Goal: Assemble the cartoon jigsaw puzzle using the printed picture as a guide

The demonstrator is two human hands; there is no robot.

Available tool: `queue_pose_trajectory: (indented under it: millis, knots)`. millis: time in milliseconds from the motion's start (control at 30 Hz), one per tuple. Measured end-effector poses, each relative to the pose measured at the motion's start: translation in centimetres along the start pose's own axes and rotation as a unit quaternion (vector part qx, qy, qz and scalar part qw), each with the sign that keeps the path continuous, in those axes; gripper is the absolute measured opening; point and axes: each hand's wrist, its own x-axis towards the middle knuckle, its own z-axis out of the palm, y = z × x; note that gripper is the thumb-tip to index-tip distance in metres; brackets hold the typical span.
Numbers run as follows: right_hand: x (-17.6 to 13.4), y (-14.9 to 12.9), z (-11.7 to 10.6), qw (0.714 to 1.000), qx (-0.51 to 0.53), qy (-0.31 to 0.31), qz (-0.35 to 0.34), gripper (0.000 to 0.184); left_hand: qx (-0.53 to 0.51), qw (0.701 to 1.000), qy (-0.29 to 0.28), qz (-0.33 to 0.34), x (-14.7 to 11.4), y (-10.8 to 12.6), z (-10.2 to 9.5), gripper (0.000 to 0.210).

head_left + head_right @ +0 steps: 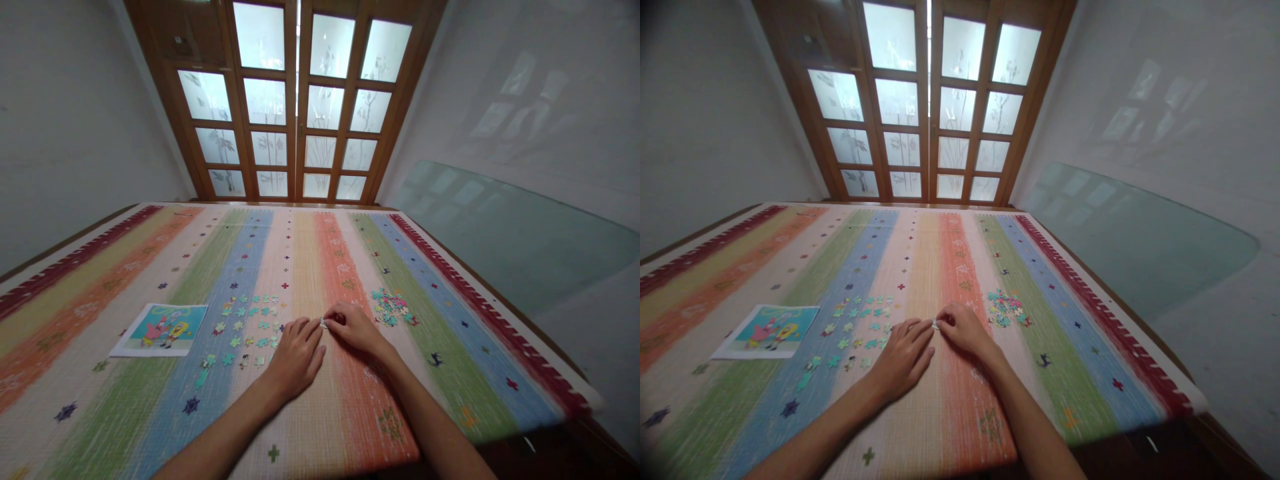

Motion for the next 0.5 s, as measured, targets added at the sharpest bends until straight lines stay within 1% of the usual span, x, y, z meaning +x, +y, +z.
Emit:
queue_pose_trajectory:
  millis: [233, 333, 433, 500]
  knots:
    - [0.0, 0.1, 0.0, 1.000, -0.001, -0.005, -0.011, 0.008, 0.020, 1.000, -0.007, 0.004, 0.2, 0.0, 0.1, 0.035]
    - [-0.1, 0.3, 0.0, 1.000, 0.004, -0.006, -0.012, 0.007, 0.058, 0.998, -0.016, 0.003, 0.5, 0.5, 0.2, 0.035]
    - [-0.3, 0.4, 0.3, 1.000, 0.004, -0.007, -0.005, 0.008, 0.107, 0.994, -0.004, -0.018, 0.6, 1.2, 0.5, 0.034]
    - [-0.3, 0.3, 0.4, 1.000, 0.004, -0.009, 0.001, 0.009, 0.121, 0.992, 0.000, -0.023, 0.5, 1.4, 0.6, 0.037]
